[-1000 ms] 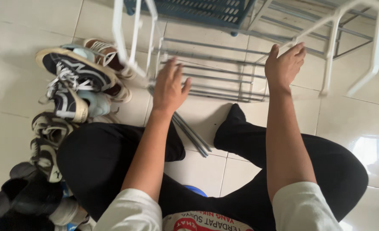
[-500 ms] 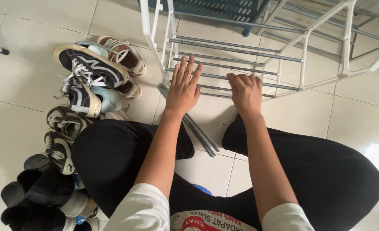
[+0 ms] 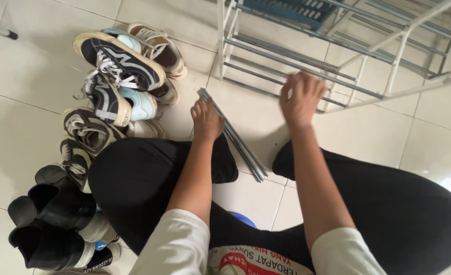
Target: The person assembles a white plastic shoe rack by inserting metal rods into slots on the side frames. They sit on the floor and repeatedly pick up rods, align them with the frame slots, and push them through to form the rack structure.
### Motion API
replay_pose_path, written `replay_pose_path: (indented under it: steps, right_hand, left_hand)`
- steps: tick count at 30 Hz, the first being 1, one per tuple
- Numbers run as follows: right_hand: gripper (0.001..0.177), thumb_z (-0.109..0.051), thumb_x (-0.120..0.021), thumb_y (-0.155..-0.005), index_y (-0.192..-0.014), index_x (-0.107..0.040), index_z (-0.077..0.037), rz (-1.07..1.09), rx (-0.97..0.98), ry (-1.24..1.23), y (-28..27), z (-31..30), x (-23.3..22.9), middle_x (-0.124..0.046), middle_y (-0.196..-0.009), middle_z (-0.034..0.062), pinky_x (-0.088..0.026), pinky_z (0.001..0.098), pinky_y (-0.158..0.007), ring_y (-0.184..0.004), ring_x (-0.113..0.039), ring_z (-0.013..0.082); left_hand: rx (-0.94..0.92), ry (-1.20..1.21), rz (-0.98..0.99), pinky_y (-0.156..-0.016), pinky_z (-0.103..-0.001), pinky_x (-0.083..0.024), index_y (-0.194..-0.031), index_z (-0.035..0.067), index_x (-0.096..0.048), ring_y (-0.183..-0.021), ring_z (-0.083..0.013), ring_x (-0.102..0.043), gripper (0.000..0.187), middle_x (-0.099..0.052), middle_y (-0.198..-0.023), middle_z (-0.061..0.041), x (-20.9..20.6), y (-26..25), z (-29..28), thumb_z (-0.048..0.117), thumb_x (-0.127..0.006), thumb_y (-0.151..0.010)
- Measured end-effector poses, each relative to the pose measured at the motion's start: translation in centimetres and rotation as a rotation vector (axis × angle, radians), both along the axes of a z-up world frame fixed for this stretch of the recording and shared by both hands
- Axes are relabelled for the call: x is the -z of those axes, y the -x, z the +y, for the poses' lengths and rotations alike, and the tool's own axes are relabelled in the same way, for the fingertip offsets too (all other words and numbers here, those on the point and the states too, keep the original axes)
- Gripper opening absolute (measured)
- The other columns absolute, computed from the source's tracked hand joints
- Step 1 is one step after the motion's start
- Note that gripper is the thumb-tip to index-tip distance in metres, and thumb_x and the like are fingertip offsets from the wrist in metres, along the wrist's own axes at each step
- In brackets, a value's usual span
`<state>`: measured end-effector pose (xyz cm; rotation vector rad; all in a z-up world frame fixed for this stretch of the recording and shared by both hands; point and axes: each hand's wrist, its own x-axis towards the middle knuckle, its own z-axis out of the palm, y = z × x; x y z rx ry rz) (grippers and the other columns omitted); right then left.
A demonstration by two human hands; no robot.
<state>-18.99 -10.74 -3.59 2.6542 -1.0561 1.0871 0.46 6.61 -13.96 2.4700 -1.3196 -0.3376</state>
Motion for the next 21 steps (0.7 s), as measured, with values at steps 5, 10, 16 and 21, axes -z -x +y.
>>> replay_pose_path:
  steps: [5, 10, 16, 21]
  right_hand:
    - [0.013, -0.015, -0.071, -0.096, -0.108, -0.070, -0.013, 0.252, -0.196, -0.513, -3.6, 5.4, 9.3, -0.067, -0.117, 0.0087, -0.050, 0.0461, -0.096, -0.112, -0.061, 0.0306]
    - [0.042, -0.038, -0.073, -0.083, -0.110, -0.070, -0.006, 0.735, -0.040, -0.872, -4.9, 9.6, 18.2, -0.064, -0.118, 0.0172, -0.048, 0.0488, -0.095, -0.114, -0.059, 0.0368]
    - [0.047, -0.040, -0.075, -0.085, -0.110, -0.065, -0.001, 0.832, 0.051, -0.923, -4.1, 12.6, 22.1, -0.064, -0.115, 0.0180, -0.053, 0.0490, -0.091, -0.110, -0.064, 0.0367]
    - [0.034, -0.033, -0.073, -0.088, -0.106, -0.066, -0.005, 0.710, 0.052, -0.914, -3.1, 12.6, 22.8, -0.068, -0.107, 0.0176, -0.054, 0.0512, -0.089, -0.103, -0.068, 0.0384]
  left_hand:
    - [-0.080, -0.151, 0.023, -0.117, -0.055, -0.026, -0.143, -0.004, -0.044, -0.140, -0.0405, -0.037, 0.074, -0.040, -0.151, -0.027, 3.6, -0.9, 2.0, 0.021, -0.075, -0.080]
    - [-0.126, -0.154, 0.058, -0.117, -0.056, -0.025, -0.143, -0.004, -0.042, -0.138, -0.0418, -0.038, 0.075, -0.040, -0.150, -0.026, 4.0, -2.4, 2.7, 0.025, -0.075, -0.082]
    - [-0.218, -0.124, 0.204, -0.104, -0.051, -0.045, -0.152, -0.006, -0.021, -0.124, -0.0456, -0.053, 0.092, -0.034, -0.150, -0.034, 2.7, -3.7, 4.6, 0.017, -0.075, -0.081]
    - [-0.175, -0.131, 0.266, -0.095, -0.049, -0.053, -0.154, -0.004, -0.018, -0.115, -0.0451, -0.060, 0.088, -0.030, -0.152, -0.033, 3.1, -3.6, 4.2, 0.014, -0.072, -0.086]
